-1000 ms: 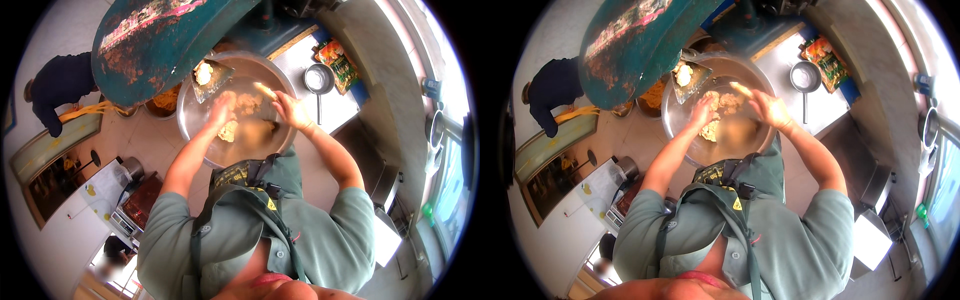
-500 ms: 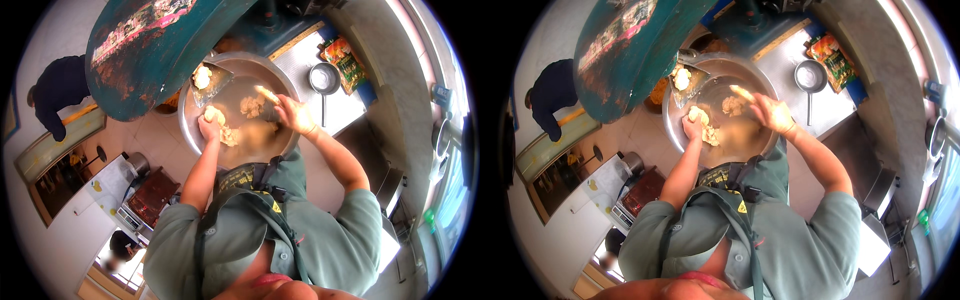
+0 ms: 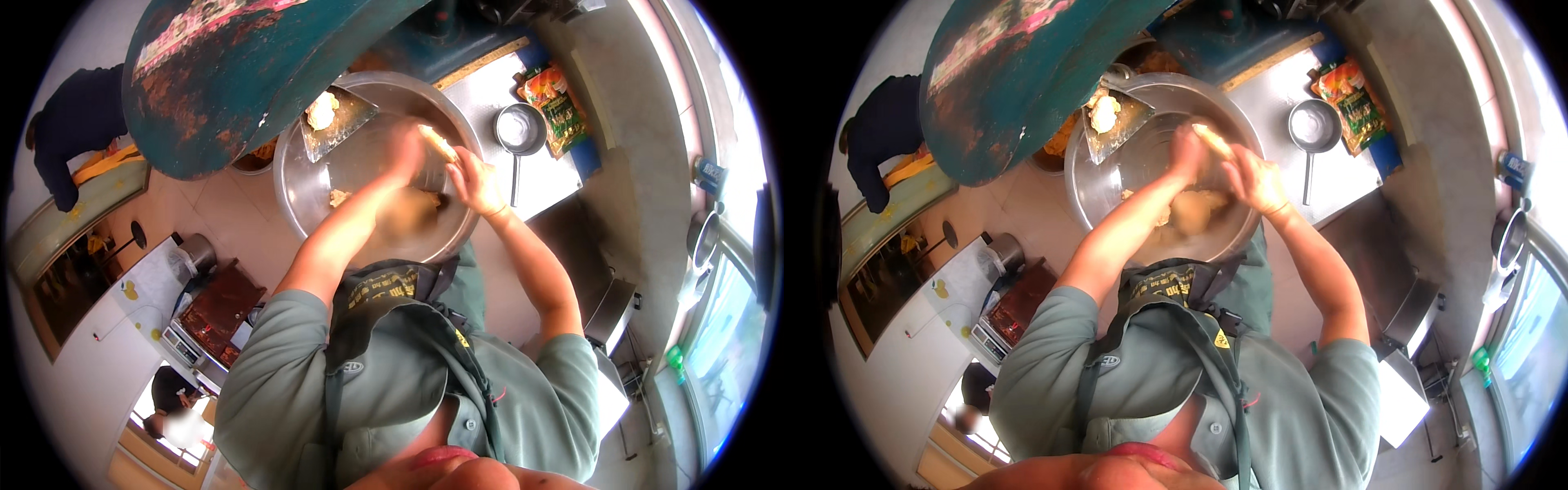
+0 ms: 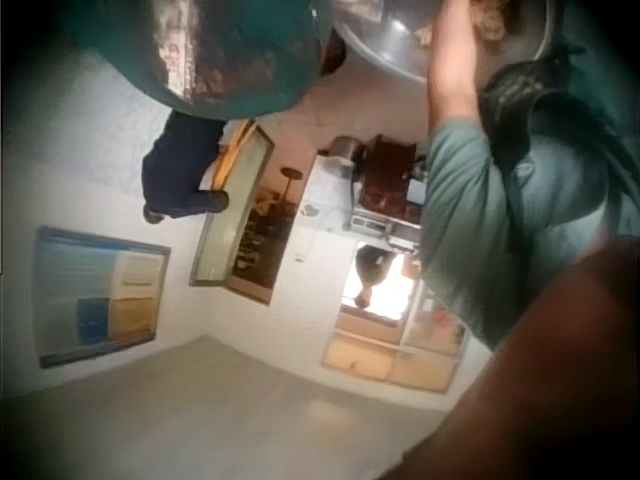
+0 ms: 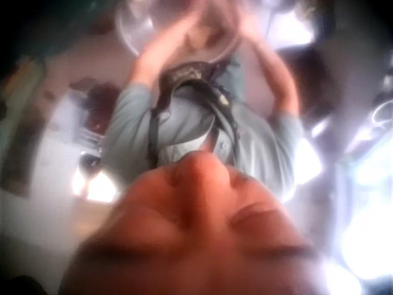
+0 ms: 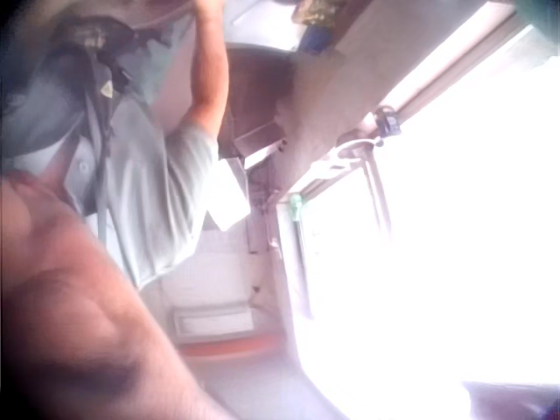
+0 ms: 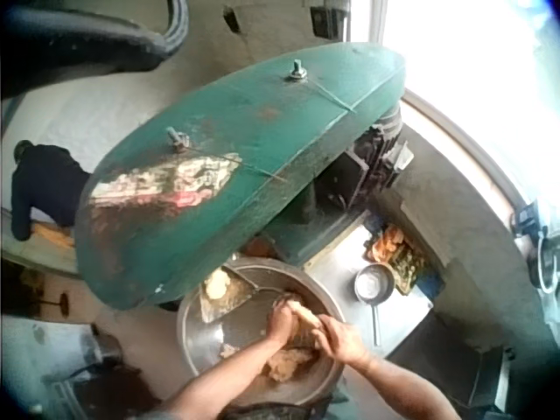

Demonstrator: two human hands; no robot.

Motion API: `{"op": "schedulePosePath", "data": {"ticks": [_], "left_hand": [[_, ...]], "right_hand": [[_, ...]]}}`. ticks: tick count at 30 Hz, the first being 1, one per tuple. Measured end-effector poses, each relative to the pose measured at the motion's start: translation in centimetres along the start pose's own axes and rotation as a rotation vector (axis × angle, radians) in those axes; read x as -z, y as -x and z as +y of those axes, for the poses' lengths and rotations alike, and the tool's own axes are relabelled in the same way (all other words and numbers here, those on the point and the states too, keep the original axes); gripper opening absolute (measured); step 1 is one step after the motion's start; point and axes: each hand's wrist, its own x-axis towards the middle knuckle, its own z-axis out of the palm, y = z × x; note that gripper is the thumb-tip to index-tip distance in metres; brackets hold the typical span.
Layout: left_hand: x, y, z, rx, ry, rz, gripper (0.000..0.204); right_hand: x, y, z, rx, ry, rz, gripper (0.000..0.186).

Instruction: The person kneads a yellow dough-like mixture in a large metal bowl using both hands. They repeatedly lift, squeeze, and fold the mass to combine it. The person occasionally uses a wooden spatula to scrape the sides of the bowl and assist in mixing.

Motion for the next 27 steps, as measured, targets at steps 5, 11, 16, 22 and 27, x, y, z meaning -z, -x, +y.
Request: {"op": "schedulePosePath", "data": {"ticks": [5,11,16,22,27], "left_hand": [[-0.1,7.4,3.5,-0.191,-0.399,-0.552,0.018],[5.8,12.7,-0.3,-0.559,-0.391,-0.526,0.03],[8.4,6.4,-2.0,0.213,-0.002,-0.164,0.033],[12.2,5.6,-7.2,-0.19,-0.258,-0.154,0.049],[11.6,10.4,-3.2,0.028,-0.146,-0.44,0.042]], "right_hand": [[-0.1,-0.2,0.4,0.051,0.048,-0.002,0.032],[0.1,-0.2,0.0,0.079,0.043,-0.021,0.034],[0.5,-1.2,0.7,0.153,0.054,0.02,0.033],[1.1,-1.8,0.4,0.143,0.061,-0.035,0.032],[0.9,-1.6,0.5,0.153,0.11,-0.039,0.03]]}}
